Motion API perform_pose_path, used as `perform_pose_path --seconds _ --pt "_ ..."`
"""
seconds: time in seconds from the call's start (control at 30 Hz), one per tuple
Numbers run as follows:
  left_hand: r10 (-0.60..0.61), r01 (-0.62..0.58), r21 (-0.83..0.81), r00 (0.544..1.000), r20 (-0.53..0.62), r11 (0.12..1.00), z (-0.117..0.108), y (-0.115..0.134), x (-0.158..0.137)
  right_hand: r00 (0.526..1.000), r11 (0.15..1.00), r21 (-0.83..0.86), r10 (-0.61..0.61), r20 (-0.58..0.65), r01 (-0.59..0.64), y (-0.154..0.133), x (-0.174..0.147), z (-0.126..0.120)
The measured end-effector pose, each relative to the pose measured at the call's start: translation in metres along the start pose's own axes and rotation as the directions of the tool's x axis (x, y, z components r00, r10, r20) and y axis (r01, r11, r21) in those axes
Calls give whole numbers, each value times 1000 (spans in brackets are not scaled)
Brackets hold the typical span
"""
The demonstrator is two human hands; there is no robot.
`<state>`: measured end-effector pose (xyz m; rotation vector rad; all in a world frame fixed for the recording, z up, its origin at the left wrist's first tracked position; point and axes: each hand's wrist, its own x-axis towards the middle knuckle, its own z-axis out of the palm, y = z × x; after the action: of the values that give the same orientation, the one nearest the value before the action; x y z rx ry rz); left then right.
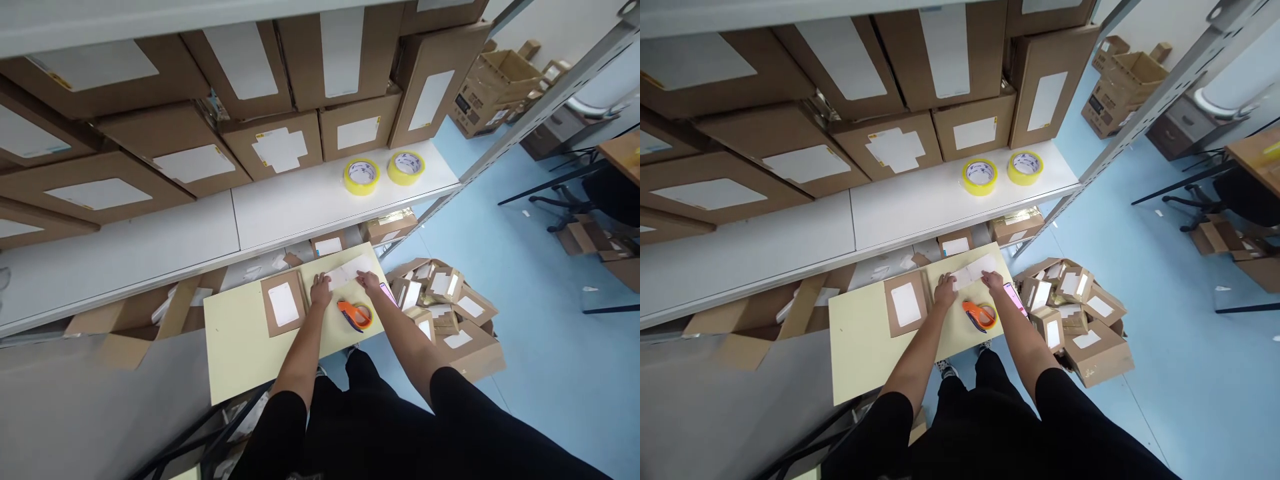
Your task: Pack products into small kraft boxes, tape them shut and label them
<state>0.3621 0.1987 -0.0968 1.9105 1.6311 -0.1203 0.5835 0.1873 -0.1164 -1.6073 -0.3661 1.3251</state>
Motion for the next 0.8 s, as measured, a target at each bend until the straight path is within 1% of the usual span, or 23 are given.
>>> perform_pose_path --seconds 0.1,0.17,0.23,0.3,0.37,0.43,0.5,0.6,0.7,0.8 --pt "1 -1 -24 1000 23 1000 -13 -3 3 998 999 13 53 -44 -53 -8 -15 2" --pt "25 -26 -87 1000 -18 996 -22 2 2 997 998 23 58 -60 -57 -15 -28 6" --pt "72 -88 -191 993 -89 978 -33 12 -1 996 998 36 49 -69 -47 -23 -42 10" --pt "117 -154 -307 984 -137 939 -47 24 -2 999 998 54 29 -44 -27 -32 -57 14" --pt "138 -185 -403 980 -143 896 -63 34 -3 1000 997 80 1 7 -2 -41 -73 16" --pt "138 -170 -470 985 -101 866 -80 39 -4 997 996 89 -16 77 9 -50 -87 14" --pt "135 -130 -507 991 -27 852 -98 39 -6 992 998 65 -24 125 16 -60 -98 8" --pt "164 -108 -523 984 63 845 -121 35 -13 982 996 31 -84 168 80 -77 -108 -5" --pt "205 -129 -534 975 85 836 -139 34 -22 966 988 -3 -152 210 156 -93 -111 -17" --pt "231 -151 -549 970 79 822 -149 37 -29 958 978 -31 -197 208 207 -108 -113 -22"
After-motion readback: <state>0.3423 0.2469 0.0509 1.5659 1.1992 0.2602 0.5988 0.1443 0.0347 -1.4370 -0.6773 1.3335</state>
